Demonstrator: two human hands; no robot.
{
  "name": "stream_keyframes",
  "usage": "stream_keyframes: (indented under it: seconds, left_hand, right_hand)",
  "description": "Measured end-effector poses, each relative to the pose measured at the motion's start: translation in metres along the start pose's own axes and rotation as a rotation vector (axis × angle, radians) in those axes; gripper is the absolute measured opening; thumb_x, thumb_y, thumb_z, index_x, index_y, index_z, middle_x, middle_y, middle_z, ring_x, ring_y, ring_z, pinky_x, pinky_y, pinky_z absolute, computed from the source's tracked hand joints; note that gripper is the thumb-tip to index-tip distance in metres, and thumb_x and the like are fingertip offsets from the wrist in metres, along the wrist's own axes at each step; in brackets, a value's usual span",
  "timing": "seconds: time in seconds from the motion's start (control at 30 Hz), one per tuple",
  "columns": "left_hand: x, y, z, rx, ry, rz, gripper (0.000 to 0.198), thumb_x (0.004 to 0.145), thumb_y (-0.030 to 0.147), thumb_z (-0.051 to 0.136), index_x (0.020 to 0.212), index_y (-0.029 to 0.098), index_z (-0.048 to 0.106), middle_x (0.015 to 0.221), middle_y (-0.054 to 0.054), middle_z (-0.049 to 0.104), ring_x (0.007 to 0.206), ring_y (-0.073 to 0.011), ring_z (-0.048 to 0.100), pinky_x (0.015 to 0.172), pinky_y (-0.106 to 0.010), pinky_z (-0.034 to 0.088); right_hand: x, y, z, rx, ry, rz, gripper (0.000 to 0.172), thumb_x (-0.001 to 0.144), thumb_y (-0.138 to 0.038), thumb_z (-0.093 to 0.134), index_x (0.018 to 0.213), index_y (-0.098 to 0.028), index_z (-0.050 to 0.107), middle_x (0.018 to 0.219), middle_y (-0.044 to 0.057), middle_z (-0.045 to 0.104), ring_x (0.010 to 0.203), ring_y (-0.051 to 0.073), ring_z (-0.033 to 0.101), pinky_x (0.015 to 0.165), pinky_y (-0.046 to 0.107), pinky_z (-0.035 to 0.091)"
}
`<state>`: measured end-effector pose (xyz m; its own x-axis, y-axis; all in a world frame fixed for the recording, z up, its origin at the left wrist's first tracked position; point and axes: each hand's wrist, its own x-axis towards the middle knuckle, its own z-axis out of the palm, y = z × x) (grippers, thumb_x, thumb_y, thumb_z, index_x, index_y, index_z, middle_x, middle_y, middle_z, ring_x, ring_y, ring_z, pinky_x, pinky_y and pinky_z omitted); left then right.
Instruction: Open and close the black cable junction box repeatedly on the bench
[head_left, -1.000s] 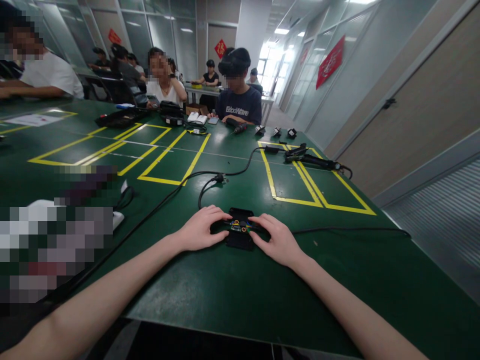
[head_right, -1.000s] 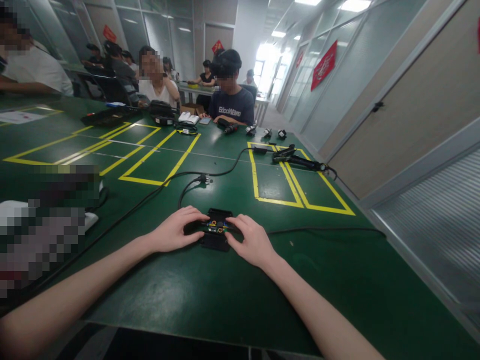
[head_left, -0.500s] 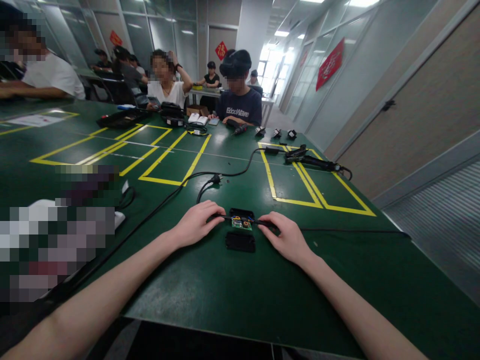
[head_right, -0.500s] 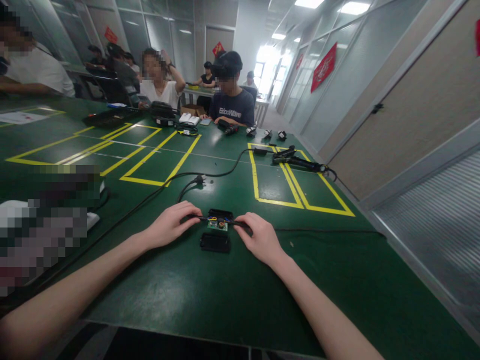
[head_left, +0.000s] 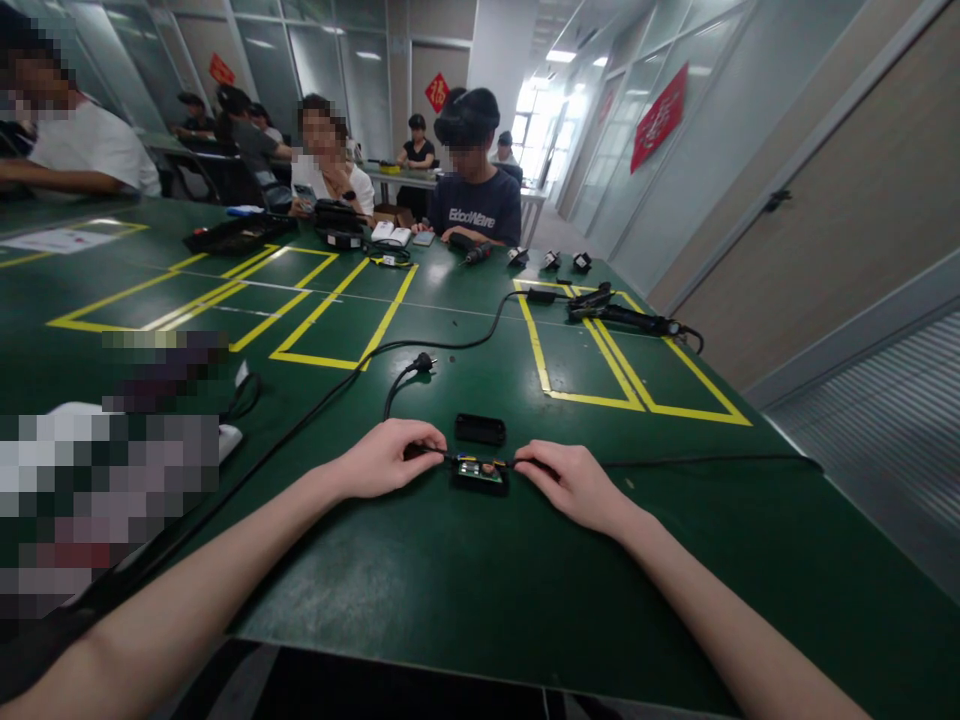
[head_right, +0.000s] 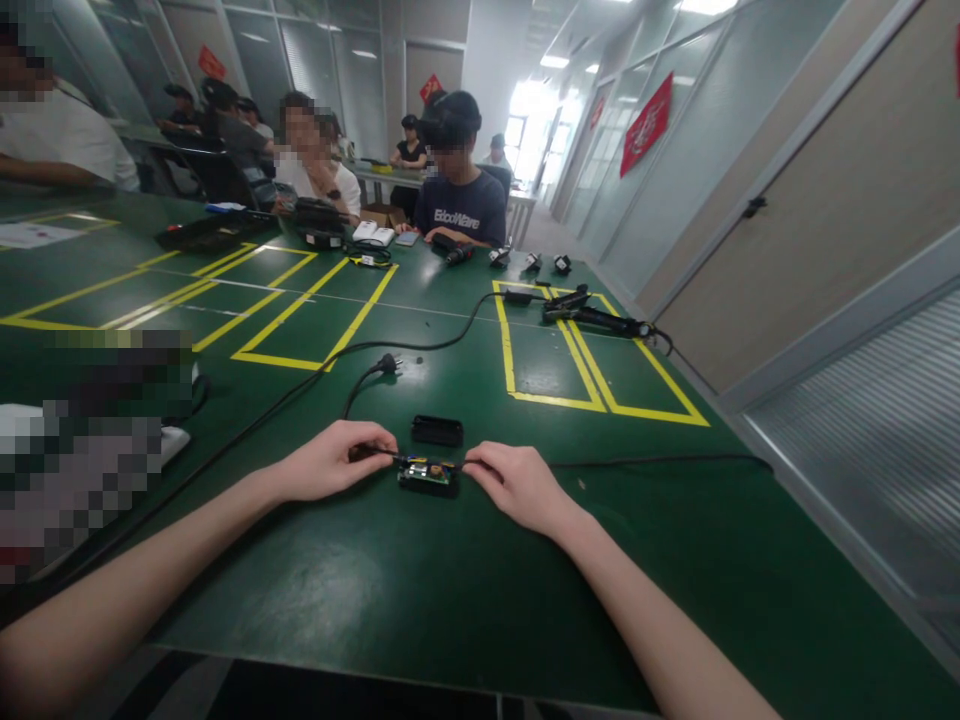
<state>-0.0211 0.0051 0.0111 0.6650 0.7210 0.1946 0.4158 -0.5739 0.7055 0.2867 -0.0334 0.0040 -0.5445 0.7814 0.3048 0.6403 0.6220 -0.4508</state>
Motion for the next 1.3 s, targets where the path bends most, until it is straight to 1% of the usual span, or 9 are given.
stream_keyframes:
  seconds: [0.07,0.13,0.37,0.53,0.73,0.9,1.03,1.3]
  left_hand:
    - [0.000,-0.003,0.002,0.026,0.026,0.018,0.013,0.094,0.027,0.062,0.098,0.018,0.071,0.091,-0.004,0.074,0.080,-0.0171,0.068,0.071,-0.026,0.052]
    - [-0.001,-0.005,0.003,0.066,0.051,0.040,0.012,0.093,0.027,0.063,0.097,0.019,0.071,0.091,-0.004,0.072,0.080,-0.0172,0.068,0.072,-0.027,0.052]
    - [-0.002,-0.005,0.005,0.103,0.072,0.091,0.009,0.092,0.022,0.064,0.097,0.019,0.071,0.090,-0.003,0.071,0.079,-0.0168,0.067,0.073,-0.028,0.052]
    - [-0.001,-0.002,0.010,0.120,0.073,0.104,0.008,0.094,0.021,0.064,0.097,0.019,0.071,0.092,-0.004,0.071,0.084,-0.0175,0.067,0.076,-0.028,0.052]
    - [-0.001,0.002,0.014,0.128,0.071,0.137,0.011,0.099,0.020,0.061,0.099,0.019,0.071,0.094,-0.004,0.072,0.089,-0.0188,0.068,0.080,-0.029,0.052]
    - [-0.003,0.002,0.018,0.110,0.087,0.112,0.009,0.098,0.020,0.061,0.097,0.018,0.070,0.095,-0.004,0.071,0.087,-0.0183,0.067,0.078,-0.028,0.052]
    - [-0.002,0.004,0.019,0.104,0.091,0.075,0.008,0.097,0.020,0.063,0.094,0.018,0.070,0.092,-0.003,0.070,0.085,-0.0181,0.066,0.075,-0.028,0.051]
    - [0.000,0.008,0.019,0.107,0.075,0.041,0.005,0.094,0.017,0.063,0.091,0.019,0.067,0.088,-0.001,0.068,0.079,-0.0169,0.064,0.072,-0.027,0.049]
  right_hand:
    - [0.000,0.000,0.000,0.003,0.018,0.010,0.025,0.106,-0.035,0.053,0.097,-0.021,0.072,0.082,0.004,0.073,0.066,0.017,0.067,0.061,0.028,0.052]
    - [0.001,0.000,0.001,0.007,0.038,0.010,0.023,0.105,-0.034,0.054,0.097,-0.021,0.072,0.083,0.004,0.073,0.068,0.017,0.067,0.060,0.028,0.051]
    - [0.001,-0.001,0.001,0.029,0.038,-0.013,0.014,0.101,-0.025,0.058,0.098,-0.021,0.070,0.088,0.003,0.074,0.074,0.017,0.069,0.067,0.027,0.052]
    - [0.002,0.000,0.003,-0.003,0.000,-0.008,0.025,0.105,-0.021,0.049,0.089,-0.020,0.068,0.081,0.003,0.069,0.072,0.016,0.066,0.065,0.027,0.046]
    - [0.004,0.000,0.006,0.018,-0.007,0.006,0.027,0.104,-0.022,0.048,0.082,-0.021,0.065,0.079,0.003,0.064,0.075,0.018,0.063,0.068,0.029,0.046]
    - [0.003,0.000,0.006,0.078,-0.033,0.032,0.026,0.102,-0.021,0.049,0.081,-0.021,0.065,0.078,0.003,0.064,0.072,0.017,0.062,0.066,0.029,0.045]
    - [0.003,0.001,0.006,0.077,-0.044,0.055,0.024,0.099,-0.018,0.052,0.080,-0.020,0.065,0.077,0.002,0.063,0.070,0.016,0.060,0.067,0.028,0.044]
    - [0.005,-0.004,0.001,0.135,-0.088,0.118,0.023,0.098,-0.023,0.052,0.078,-0.020,0.063,0.069,-0.001,0.056,0.061,0.013,0.051,0.058,0.026,0.035]
